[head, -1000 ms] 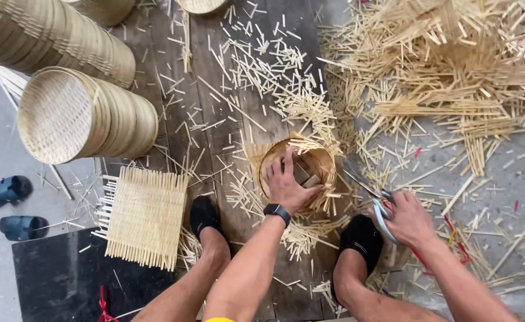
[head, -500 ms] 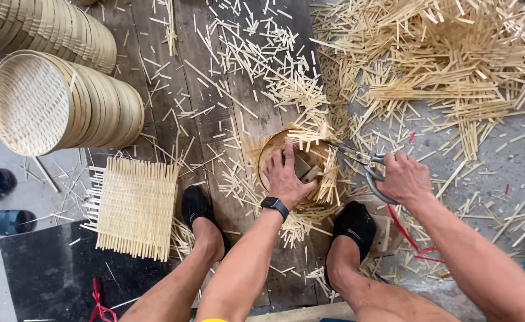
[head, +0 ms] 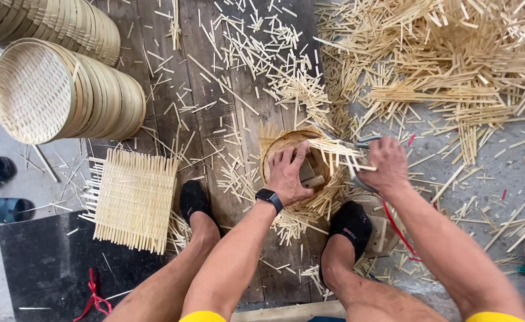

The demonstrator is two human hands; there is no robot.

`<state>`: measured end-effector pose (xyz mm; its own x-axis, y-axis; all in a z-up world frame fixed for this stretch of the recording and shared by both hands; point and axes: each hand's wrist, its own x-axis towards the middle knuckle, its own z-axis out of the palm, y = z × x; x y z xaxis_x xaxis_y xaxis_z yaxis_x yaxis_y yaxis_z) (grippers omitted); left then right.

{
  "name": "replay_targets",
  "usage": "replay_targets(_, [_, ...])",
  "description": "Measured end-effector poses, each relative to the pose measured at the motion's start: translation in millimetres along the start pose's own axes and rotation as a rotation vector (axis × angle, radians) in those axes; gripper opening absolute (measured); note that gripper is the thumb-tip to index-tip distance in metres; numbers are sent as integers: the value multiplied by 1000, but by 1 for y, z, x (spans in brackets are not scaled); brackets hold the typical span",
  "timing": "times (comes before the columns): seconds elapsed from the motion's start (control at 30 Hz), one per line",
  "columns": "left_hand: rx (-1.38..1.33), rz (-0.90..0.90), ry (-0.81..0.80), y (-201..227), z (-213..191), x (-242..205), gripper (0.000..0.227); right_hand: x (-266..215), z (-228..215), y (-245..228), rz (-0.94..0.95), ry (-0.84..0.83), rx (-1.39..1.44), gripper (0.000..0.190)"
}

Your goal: The recorder is weaving bamboo strips into a circular steamer base and trimming the edges with scissors.

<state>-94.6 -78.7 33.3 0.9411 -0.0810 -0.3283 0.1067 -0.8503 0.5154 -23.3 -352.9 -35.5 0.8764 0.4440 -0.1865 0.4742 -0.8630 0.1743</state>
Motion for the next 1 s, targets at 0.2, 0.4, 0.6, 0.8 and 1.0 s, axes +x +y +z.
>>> replay_targets(0.2, [47, 115, -131, -16, -16, 4, 129, -12, 14, 24, 26, -274, 310, 29])
replay_targets(0.4, [47, 205, -183, -16, -18, 6, 132, 4, 2, 8, -18, -173, 157, 45])
replay_targets(0.6, [164, 73, -199, 0, -34, 7, 133, 6, -28, 4, 33, -314, 307, 42])
replay_targets(0.8, [-169, -333, 56, -2, 19, -3, 128, -5, -19, 5, 42, -87, 337, 41])
replay_targets(1.0, [-82, -348, -107, 15, -2, -3, 127, 10, -12, -8, 33, -154, 217, 48])
